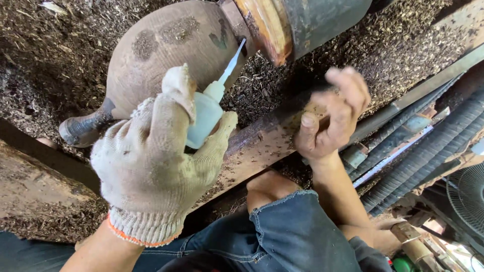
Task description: Shaping, gluing, and finishing a wooden object using various hand tools and a lathe.
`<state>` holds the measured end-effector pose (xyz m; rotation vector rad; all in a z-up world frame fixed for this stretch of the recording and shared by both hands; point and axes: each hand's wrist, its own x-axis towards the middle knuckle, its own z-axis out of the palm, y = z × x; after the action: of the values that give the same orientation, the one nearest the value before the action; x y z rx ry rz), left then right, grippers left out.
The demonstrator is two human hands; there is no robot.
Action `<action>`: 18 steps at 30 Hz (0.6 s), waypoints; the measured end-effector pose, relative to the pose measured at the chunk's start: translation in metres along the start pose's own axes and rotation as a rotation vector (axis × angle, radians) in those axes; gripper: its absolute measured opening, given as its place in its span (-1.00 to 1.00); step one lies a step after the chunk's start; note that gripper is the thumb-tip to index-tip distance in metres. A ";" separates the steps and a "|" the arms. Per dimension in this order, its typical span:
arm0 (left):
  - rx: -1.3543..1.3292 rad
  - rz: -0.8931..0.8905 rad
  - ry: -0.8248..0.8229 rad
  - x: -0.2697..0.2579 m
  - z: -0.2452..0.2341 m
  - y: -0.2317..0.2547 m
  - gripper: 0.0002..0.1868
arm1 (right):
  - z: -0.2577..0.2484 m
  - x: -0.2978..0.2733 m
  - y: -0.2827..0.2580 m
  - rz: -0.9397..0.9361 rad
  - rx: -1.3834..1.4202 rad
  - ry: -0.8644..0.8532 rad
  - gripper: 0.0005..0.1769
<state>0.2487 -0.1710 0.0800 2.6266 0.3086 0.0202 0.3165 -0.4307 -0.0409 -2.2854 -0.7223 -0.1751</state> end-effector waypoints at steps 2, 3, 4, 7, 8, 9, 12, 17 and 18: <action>-0.014 0.002 0.007 -0.006 -0.001 -0.001 -0.42 | 0.009 0.009 0.015 -0.154 0.024 0.087 -0.53; -0.015 0.005 0.006 -0.004 0.001 -0.001 -0.42 | 0.008 0.020 0.011 -0.152 0.022 0.089 -0.53; -0.019 0.009 0.006 -0.001 0.002 -0.001 -0.43 | 0.008 0.032 0.007 -0.172 -0.012 0.054 -0.54; 0.027 0.020 0.021 0.009 0.000 0.006 -0.43 | 0.011 0.060 -0.003 -0.210 -0.054 0.012 -0.53; 0.074 0.030 0.033 0.014 -0.002 0.010 -0.43 | 0.013 0.069 -0.006 -0.225 -0.067 0.006 -0.52; 0.076 0.030 0.035 0.013 -0.002 0.008 -0.43 | 0.014 0.070 -0.004 -0.226 -0.066 0.008 -0.52; 0.097 0.040 0.035 0.004 -0.002 0.000 -0.43 | 0.016 0.068 0.004 -0.231 -0.022 0.053 -0.51; -0.021 -0.048 0.028 -0.016 -0.007 -0.009 -0.42 | 0.037 0.087 0.033 -0.532 -0.117 0.151 -0.50; -0.021 -0.046 0.029 -0.024 -0.009 -0.009 -0.42 | 0.043 0.094 0.033 -0.532 -0.119 0.152 -0.50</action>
<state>0.2227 -0.1641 0.0842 2.5993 0.3772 0.0452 0.4092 -0.3783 -0.0617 -2.1099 -1.2516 -0.6461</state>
